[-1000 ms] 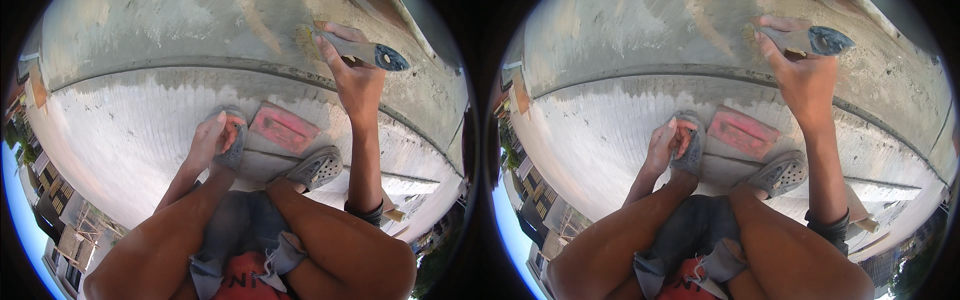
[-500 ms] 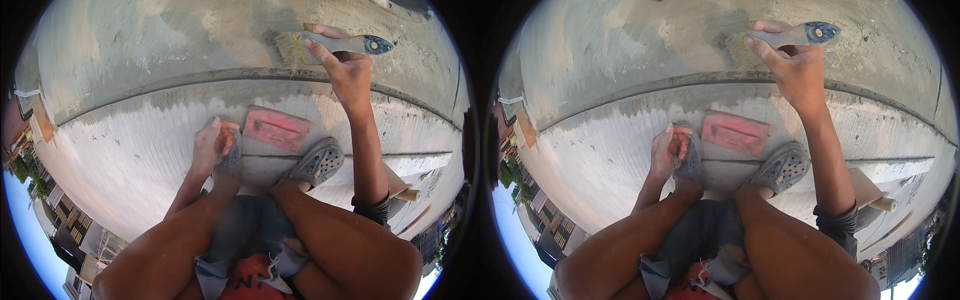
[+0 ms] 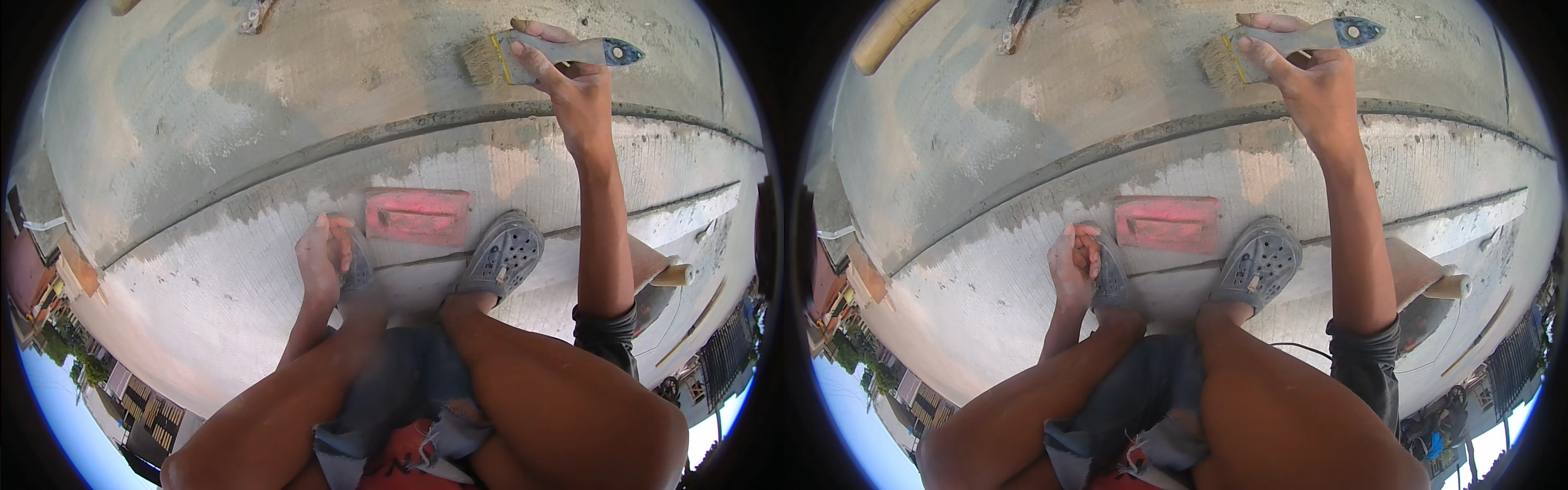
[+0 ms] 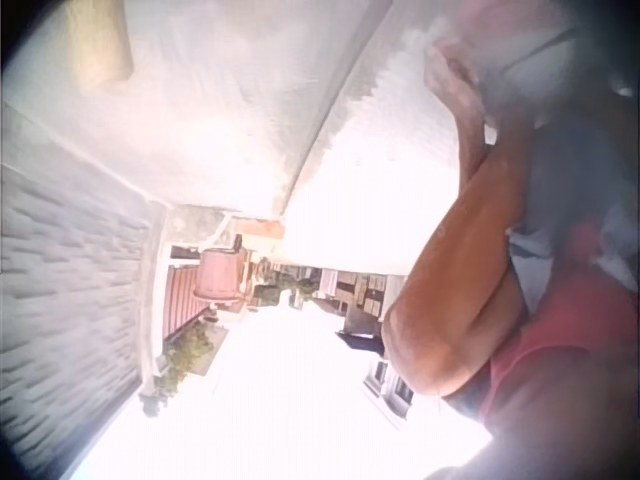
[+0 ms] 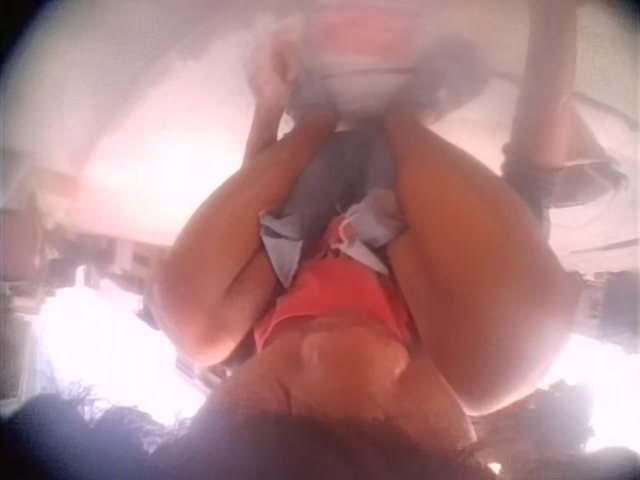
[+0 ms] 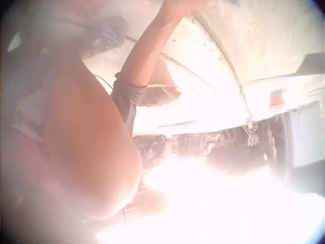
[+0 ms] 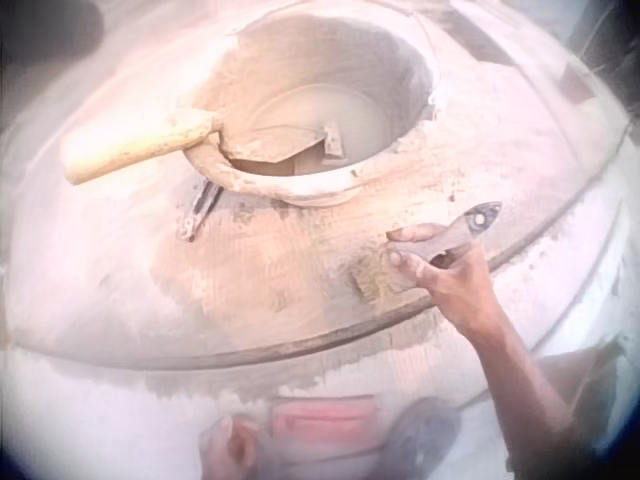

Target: The person smooths a concrete surface using a pink sponge and a brush, then applies and spreads cement with a trowel. The person works on a linear section of the floor, alternating between brushing, sponging, and troweling to finish the surface.

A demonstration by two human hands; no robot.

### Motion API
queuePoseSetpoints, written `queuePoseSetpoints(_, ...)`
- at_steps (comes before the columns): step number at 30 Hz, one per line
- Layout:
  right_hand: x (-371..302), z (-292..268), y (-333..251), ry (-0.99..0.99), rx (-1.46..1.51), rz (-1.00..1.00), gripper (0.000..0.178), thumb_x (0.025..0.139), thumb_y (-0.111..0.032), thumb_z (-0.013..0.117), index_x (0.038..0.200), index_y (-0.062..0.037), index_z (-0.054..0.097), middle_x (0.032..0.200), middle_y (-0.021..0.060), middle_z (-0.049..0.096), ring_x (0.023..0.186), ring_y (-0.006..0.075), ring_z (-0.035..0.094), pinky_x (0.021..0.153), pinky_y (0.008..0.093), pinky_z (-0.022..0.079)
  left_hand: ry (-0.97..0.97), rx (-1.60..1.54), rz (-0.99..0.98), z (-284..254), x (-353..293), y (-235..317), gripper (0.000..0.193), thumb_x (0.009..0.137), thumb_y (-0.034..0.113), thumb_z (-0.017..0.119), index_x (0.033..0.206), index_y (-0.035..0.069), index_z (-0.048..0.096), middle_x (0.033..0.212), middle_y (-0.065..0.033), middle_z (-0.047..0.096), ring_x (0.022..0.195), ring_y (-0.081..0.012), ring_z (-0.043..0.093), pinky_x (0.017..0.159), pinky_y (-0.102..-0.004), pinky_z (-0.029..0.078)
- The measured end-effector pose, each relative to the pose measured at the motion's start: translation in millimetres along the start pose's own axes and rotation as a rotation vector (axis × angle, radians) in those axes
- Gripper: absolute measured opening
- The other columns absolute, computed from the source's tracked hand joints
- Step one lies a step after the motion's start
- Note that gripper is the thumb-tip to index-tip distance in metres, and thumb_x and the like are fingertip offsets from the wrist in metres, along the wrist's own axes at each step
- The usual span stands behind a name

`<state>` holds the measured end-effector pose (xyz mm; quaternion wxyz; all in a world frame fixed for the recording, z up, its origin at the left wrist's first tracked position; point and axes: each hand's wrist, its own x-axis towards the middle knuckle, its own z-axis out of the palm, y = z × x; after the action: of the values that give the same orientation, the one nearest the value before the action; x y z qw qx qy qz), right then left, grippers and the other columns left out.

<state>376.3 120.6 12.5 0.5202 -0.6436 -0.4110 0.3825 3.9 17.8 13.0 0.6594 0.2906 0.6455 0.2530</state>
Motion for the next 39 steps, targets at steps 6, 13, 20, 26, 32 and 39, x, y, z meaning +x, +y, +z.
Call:
queuePoseSetpoints(6, 3, -23, 13, -0.071, -0.149, 0.115, 0.033, 0.092, -0.018, 0.081, 0.119, -0.0023, 0.074, 0.095, 0.0068, 0.074, 0.081, 0.0117, 0.067, 0.070, 0.0273, 0.055, 0.084, 0.013, -0.005, 7, 3, 3, 0.044, 0.111, 0.036, 0.041, 0.099, 0.000, 0.064, 0.061, -0.0015, 0.049, 0.047, -0.0083, 0.038, 0.045, -0.0252, 0.029)
queuePoseSetpoints(13, 3, -62, 6, 0.049, -0.068, 0.094, 0.037, 0.092, -0.018, 0.080, 0.124, -0.0014, 0.071, 0.110, 0.0131, 0.074, 0.099, 0.0213, 0.073, 0.085, 0.0352, 0.062, 0.121, -0.002, -0.034, 14, 7, 1, 0.047, 0.110, 0.044, 0.043, 0.099, 0.003, 0.062, 0.060, -0.0007, 0.045, 0.043, -0.0088, 0.035, 0.042, -0.0254, 0.027)
queuePoseSetpoints(20, 4, -74, 14, 0.283, 0.073, 0.222, 0.041, 0.090, -0.015, 0.081, 0.125, 0.0027, 0.069, 0.118, 0.0146, 0.073, 0.104, 0.0214, 0.072, 0.089, 0.0375, 0.063, 0.167, 0.009, -0.032, 13, 5, 4, 0.051, 0.111, 0.048, 0.039, 0.097, 0.003, 0.061, 0.058, -0.0010, 0.044, 0.042, -0.0089, 0.034, 0.040, -0.0253, 0.025)
queuePoseSetpoints(26, 3, -81, 2, 0.413, 0.082, 0.151, 0.046, 0.092, -0.016, 0.079, 0.130, 0.0049, 0.065, 0.118, 0.0171, 0.072, 0.108, 0.0235, 0.071, 0.088, 0.0376, 0.064, 0.124, -0.043, -0.042, 6, 10, -4, 0.054, 0.111, 0.049, 0.037, 0.098, 0.002, 0.061, 0.058, -0.0019, 0.044, 0.043, -0.0102, 0.036, 0.041, -0.0255, 0.027)
queuePoseSetpoints(32, 0, -86, 16, 0.623, 0.058, 0.248, 0.048, 0.093, -0.021, 0.080, 0.129, 0.0056, 0.064, 0.123, 0.0199, 0.069, 0.110, 0.0251, 0.070, 0.084, 0.0377, 0.065, -0.015, -0.099, -0.167, 11, 11, 19, 0.056, 0.110, 0.053, 0.036, 0.100, 0.004, 0.061, 0.065, -0.0026, 0.049, 0.048, -0.0112, 0.042, 0.043, -0.0259, 0.032)
queuePoseSetpoints(39, -36, -36, -32, 0.514, 0.213, 0.172, 0.038, 0.097, -0.018, 0.075, 0.124, 0.0060, 0.063, 0.118, 0.0136, 0.068, 0.103, 0.0163, 0.066, 0.087, 0.0305, 0.055, -0.480, 0.256, -0.076, 30, 13, 54, 0.070, 0.108, 0.063, 0.033, 0.121, 0.001, 0.062, 0.082, -0.0086, 0.064, 0.065, -0.0134, 0.057, 0.053, -0.0260, 0.045)
